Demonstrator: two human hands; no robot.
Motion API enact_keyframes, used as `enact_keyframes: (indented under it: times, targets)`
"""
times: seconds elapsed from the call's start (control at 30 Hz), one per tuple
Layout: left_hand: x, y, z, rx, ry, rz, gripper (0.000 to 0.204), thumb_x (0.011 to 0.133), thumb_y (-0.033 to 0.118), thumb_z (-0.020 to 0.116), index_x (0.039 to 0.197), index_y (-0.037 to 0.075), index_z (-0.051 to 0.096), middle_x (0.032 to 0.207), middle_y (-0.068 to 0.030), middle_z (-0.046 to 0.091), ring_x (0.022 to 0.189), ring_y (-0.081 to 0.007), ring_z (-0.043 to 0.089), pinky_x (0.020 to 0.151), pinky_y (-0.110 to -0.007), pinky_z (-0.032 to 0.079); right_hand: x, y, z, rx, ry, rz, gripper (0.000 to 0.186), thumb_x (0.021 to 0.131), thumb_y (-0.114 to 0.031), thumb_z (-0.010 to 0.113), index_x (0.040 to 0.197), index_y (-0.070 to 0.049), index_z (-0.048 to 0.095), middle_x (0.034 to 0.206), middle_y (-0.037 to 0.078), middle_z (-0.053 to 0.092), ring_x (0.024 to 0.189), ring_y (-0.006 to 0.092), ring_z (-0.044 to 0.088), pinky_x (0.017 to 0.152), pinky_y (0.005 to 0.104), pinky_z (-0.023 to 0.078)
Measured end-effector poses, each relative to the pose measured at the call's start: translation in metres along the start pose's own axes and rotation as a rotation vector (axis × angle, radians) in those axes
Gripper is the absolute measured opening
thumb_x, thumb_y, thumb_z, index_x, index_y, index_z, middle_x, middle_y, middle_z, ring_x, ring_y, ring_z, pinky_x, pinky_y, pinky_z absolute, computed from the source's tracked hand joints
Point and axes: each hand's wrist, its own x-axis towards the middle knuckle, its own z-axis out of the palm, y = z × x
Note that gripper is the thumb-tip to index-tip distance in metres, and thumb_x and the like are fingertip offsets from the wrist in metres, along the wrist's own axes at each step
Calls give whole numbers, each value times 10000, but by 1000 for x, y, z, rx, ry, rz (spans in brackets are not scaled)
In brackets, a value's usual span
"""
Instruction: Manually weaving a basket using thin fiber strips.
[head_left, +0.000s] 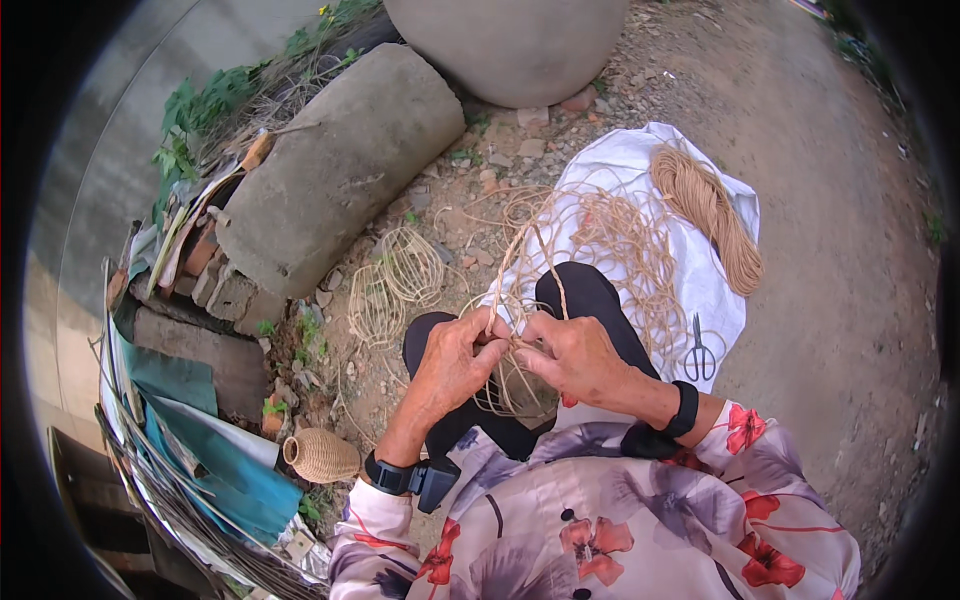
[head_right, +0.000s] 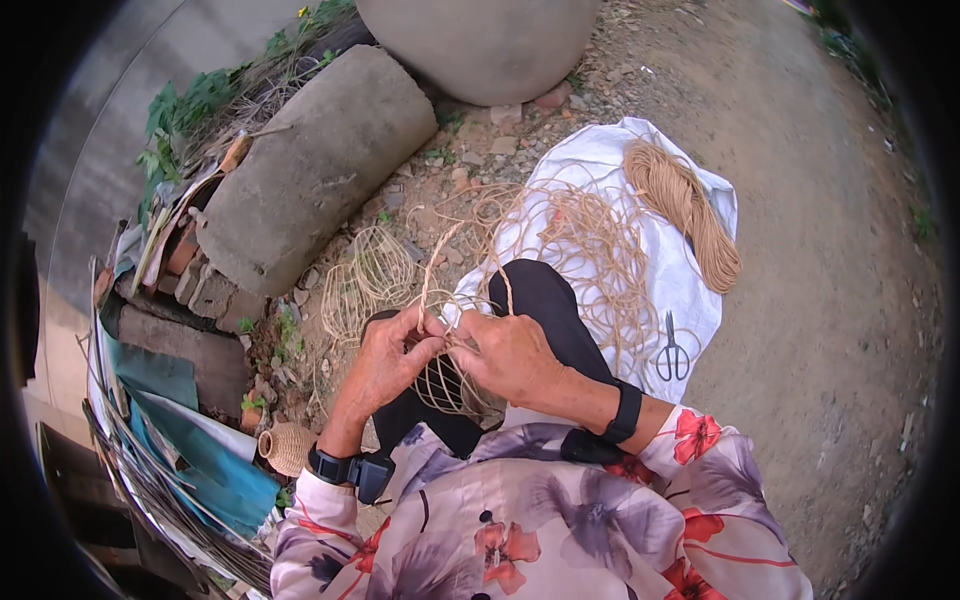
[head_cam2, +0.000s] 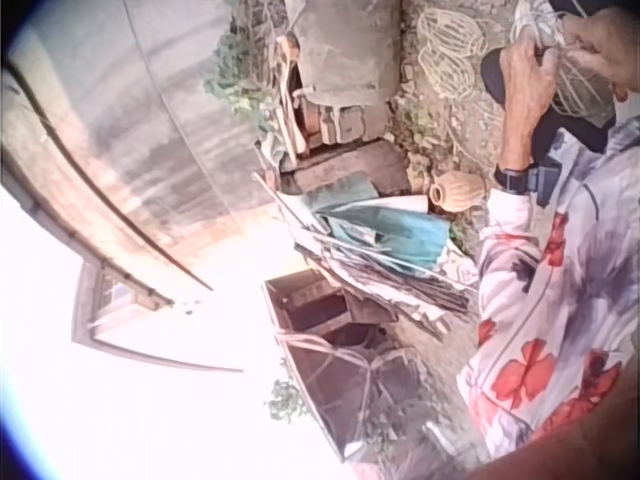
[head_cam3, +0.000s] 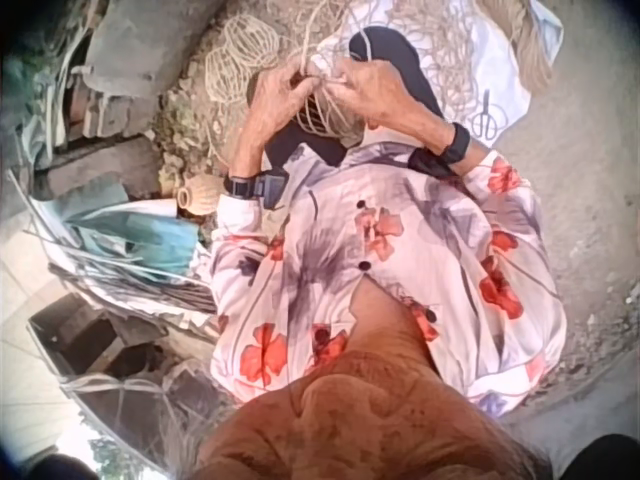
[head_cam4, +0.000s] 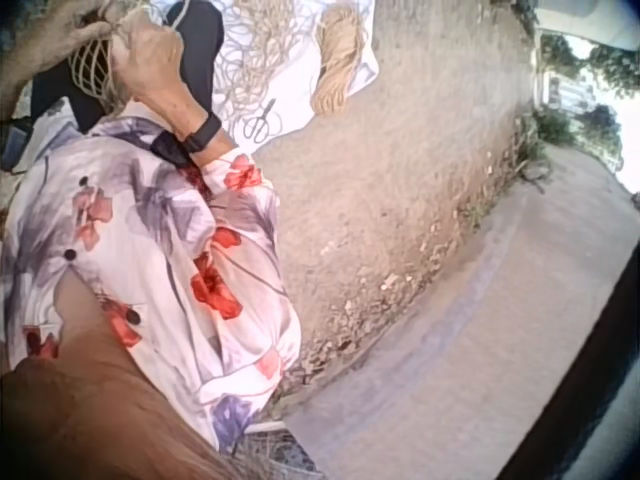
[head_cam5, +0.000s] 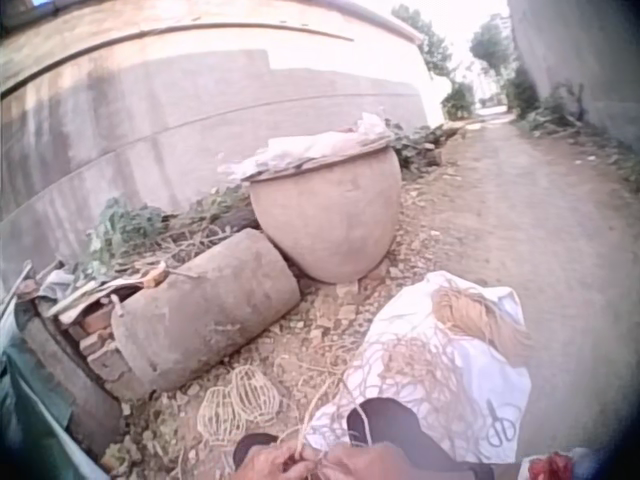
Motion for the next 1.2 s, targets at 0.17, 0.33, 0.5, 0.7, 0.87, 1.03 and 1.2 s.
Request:
enact_keyframes:
  times: [0.17, 0.33, 0.5, 0.7, 0.87, 1.03, 1.2]
  targets:
    - [1, -1, 3, -15, 2, -44, 126, 813, 31, 649, 927, 0, 606, 713, -113, 623, 640, -198, 616, 617, -328, 490, -13, 3, -14, 81, 80, -74, 161, 781, -113, 700, 823, -32, 567, 660, 123, 575, 567, 313, 602, 519, 374, 470]
    - [6, 4, 2, 5, -35, -58, 186, 813, 33, 629, 997, 18, 606, 756, -142, 654, 702, -283, 671, 655, -371, 516, 0, 6, 7, 3, 129, -186, 144, 783, -94, 664, 837, -23, 551, 727, 150, 574, 628, 353, 600, 568, 444, 474]
    - [16, 5, -5, 107, -163, -46, 265, 862, 43, 610, 1123, 33, 570, 827, -71, 652, 751, -143, 636, 710, -305, 519, 10, -7, 4, -140, 199, -248, 169, 708, -75, 709, 727, -62, 541, 704, 112, 553, 630, 296, 557, 572, 395, 433]
    - [31, 9, -3, 52, -361, -140, 358, 895, 70, 568, 1249, 80, 516, 808, -42, 571, 719, -127, 529, 674, -296, 461, -36, 3, -43, -161, 225, -608, 211, 727, -126, 751, 710, -86, 545, 693, 47, 490, 605, 220, 514, 532, 348, 409]
    - [35, 12, 6, 26, -338, -215, 327, 925, 118, 515, 1250, 104, 491, 870, -168, 646, 728, -239, 683, 713, -393, 510, -34, 28, -22, -127, 99, -467, 172, 743, -128, 754, 828, -64, 618, 678, 62, 540, 604, 253, 578, 531, 371, 464]
    - [30, 3, 2, -290, -324, -310, 302, 972, 61, 484, 1271, 90, 521, 912, -16, 601, 788, -82, 591, 688, -248, 516, -22, 27, -9, -102, 19, -272, 208, 842, -229, 690, 887, -57, 582, 698, 112, 607, 648, 308, 629, 563, 411, 496]
    - [24, 0, -1, -244, -299, -193, 304, 979, 92, 497, 1280, 58, 528, 920, -29, 632, 818, -90, 605, 718, -247, 513, -9, 15, 4, -122, -70, -165, 245, 915, -315, 608, 864, -76, 628, 661, 149, 633, 597, 348, 629, 556, 437, 497]
